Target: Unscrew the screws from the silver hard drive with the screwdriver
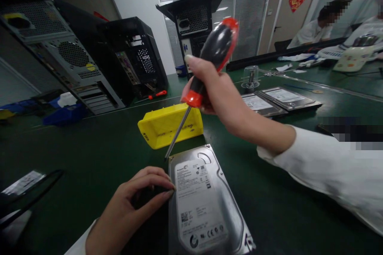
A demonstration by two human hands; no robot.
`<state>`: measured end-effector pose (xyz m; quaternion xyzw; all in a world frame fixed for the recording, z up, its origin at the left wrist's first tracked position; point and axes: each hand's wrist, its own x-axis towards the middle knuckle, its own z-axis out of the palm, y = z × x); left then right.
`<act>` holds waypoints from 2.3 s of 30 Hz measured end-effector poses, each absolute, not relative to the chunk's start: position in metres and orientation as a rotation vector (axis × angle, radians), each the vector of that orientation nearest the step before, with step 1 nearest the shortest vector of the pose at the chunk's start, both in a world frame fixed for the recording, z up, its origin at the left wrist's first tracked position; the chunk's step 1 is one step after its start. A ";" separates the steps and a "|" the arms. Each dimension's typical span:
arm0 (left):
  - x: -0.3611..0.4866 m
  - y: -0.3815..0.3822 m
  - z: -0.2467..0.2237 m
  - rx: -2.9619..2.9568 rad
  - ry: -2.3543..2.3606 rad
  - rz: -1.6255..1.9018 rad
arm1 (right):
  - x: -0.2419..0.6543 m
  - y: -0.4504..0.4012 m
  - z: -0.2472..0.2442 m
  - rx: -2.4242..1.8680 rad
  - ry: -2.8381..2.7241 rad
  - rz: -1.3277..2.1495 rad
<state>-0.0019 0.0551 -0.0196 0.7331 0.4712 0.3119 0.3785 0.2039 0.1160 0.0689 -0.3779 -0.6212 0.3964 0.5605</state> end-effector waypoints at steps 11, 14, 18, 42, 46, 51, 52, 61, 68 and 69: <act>-0.008 0.057 -0.026 1.954 1.248 0.689 | 0.191 0.106 0.057 -0.582 -1.712 0.903; -0.007 0.057 -0.024 1.990 1.263 0.666 | 0.192 0.105 0.056 -0.627 -1.756 0.846; -0.006 0.056 -0.022 2.005 1.300 0.673 | 0.192 0.107 0.050 -0.693 -1.789 0.728; -0.013 0.054 -0.024 2.257 1.282 0.785 | 0.189 0.106 0.048 -0.735 -1.669 0.767; -0.013 0.053 -0.023 2.312 1.272 0.829 | 0.190 0.108 0.046 -0.707 -1.668 0.787; -0.010 0.052 -0.020 2.309 1.266 0.891 | 0.188 0.109 0.043 -0.726 -1.639 0.878; -0.009 0.052 -0.020 2.287 1.266 0.879 | 0.187 0.108 0.044 -0.730 -1.636 0.889; -0.013 0.055 -0.026 2.130 1.304 0.878 | 0.187 0.106 0.048 -0.769 -1.599 0.851; -0.010 0.055 -0.025 2.138 1.307 0.875 | 0.186 0.103 0.045 -0.703 -1.657 0.863; -0.010 0.055 -0.024 2.143 1.306 0.861 | 0.185 0.103 0.045 -0.699 -1.667 0.864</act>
